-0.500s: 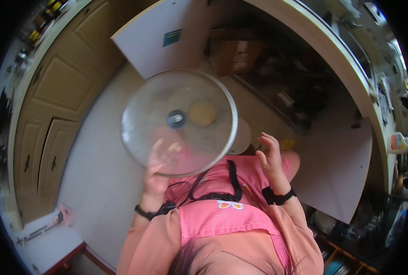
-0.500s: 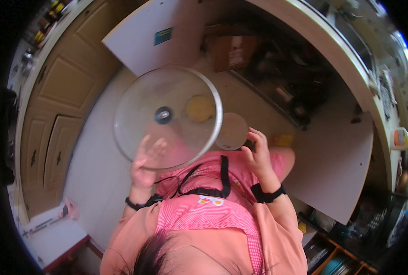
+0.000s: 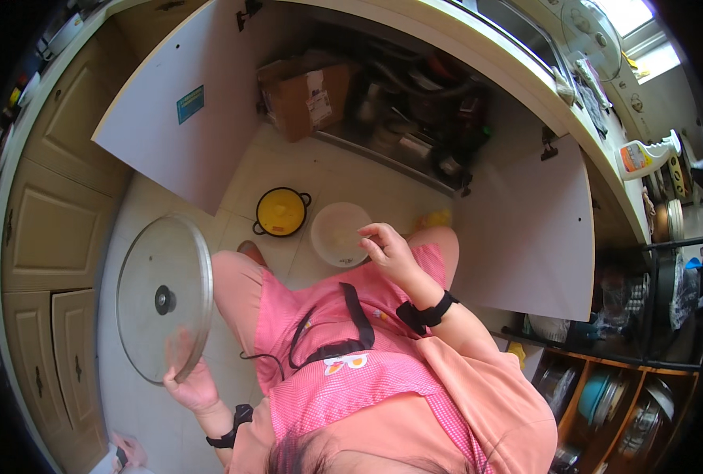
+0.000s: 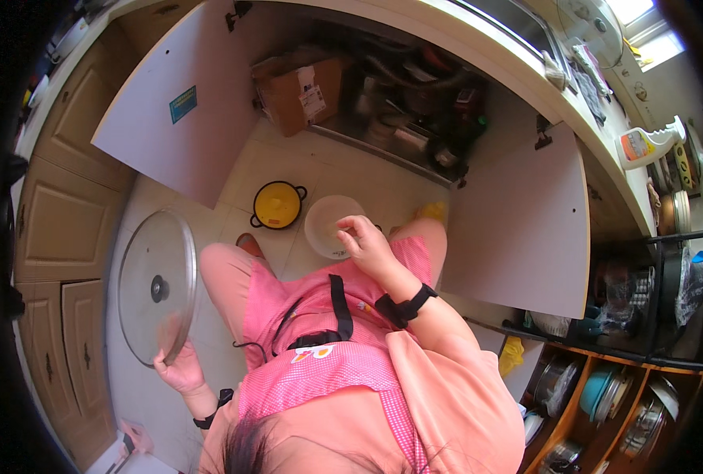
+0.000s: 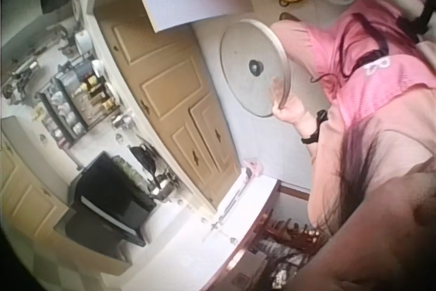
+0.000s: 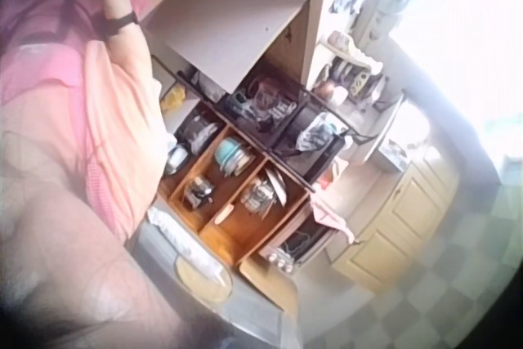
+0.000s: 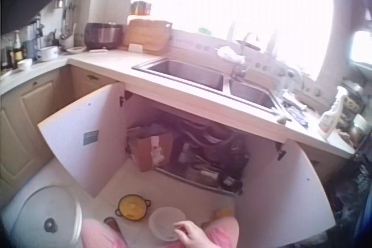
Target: The person retrieves a blender jar and motor base from a cabinet, assembles the blade assembly into the jar, places the lid on the jar, and plugs the motor into a wall outlet. The person then removes the plug and returns the motor base to the cabinet.
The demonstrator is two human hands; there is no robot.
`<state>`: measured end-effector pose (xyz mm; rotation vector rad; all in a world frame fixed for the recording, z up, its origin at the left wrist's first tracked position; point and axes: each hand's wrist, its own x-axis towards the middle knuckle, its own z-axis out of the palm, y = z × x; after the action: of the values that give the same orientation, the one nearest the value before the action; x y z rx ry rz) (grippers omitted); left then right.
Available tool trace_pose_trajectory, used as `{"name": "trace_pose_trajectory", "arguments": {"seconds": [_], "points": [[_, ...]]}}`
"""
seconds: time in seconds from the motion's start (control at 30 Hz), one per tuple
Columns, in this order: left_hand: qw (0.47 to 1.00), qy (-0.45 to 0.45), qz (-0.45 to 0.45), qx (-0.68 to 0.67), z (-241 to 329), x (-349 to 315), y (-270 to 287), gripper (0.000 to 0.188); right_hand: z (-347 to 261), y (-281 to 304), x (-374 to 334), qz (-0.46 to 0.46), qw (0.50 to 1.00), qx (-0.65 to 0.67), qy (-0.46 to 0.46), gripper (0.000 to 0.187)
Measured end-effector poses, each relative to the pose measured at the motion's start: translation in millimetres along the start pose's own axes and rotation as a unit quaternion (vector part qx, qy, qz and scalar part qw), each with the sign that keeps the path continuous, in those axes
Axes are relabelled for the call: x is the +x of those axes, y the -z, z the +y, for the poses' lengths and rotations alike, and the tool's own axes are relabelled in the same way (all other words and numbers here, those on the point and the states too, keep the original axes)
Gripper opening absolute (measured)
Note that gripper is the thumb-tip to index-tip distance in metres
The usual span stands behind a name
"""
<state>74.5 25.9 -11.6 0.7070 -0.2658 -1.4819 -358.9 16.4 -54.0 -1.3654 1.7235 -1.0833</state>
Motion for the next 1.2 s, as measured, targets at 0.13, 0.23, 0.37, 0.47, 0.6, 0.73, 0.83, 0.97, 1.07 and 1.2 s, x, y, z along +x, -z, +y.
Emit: {"name": "trace_pose_trajectory", "arguments": {"seconds": [0.13, 0.23, 0.37, 0.47, 0.6, 0.73, 0.83, 0.97, 1.07, 1.2], "points": [[0.996, -0.003, 0.061, -0.065, 5.8, 7.7, 17.6, 0.066, 1.7, 2.3, -1.1, 0.013, 1.0, 0.005, -0.014, 0.02], [0.991, -0.006, 0.089, -0.103, 7.0, 10.6, 34.7, 0.061, 3.4, 2.7, -3.2, 0.021, 1.0, 0.0, -0.016, 0.021], [0.976, 0.004, 0.137, -0.166, 4.1, 11.5, 55.4, 0.054, 3.2, 2.0, -4.0, 0.006, 0.998, 0.035, -0.056, 0.018], [0.961, 0.012, 0.189, -0.201, 4.1, 8.5, 63.1, 0.051, 3.9, 0.4, -2.7, 0.003, 0.997, 0.042, -0.063, 0.017], [0.954, 0.015, 0.21, -0.212, 3.5, 5.6, 70.4, 0.047, 6.1, -2.2, 3.0, -0.013, 0.997, 0.036, -0.06, 0.015], [0.961, 0.001, 0.204, -0.185, 2.4, 8.0, 82.8, 0.044, 10.0, -8.7, 12.4, -0.008, 0.999, 0.029, -0.038, 0.015], [0.958, -0.04, 0.241, -0.15, 5.3, -4.9, 95.0, 0.037, 11.2, -11.5, 13.7, -0.027, 0.999, -0.025, 0.016, 0.011], [0.923, -0.08, 0.309, -0.215, 12.7, -31.7, 104.0, 0.032, 16.3, -19.3, 16.5, -0.076, 0.994, 0.063, -0.041, 0.014], [0.911, -0.115, 0.311, -0.246, 23.7, -58.0, 108.1, 0.032, 22.0, -26.6, 23.6, -0.133, 0.984, 0.116, -0.034, 0.015], [0.894, -0.143, 0.335, -0.26, 10.9, -85.4, 119.9, 0.028, 31.0, -21.8, 37.6, -0.165, 0.984, 0.067, -0.03, 0.015]]}}
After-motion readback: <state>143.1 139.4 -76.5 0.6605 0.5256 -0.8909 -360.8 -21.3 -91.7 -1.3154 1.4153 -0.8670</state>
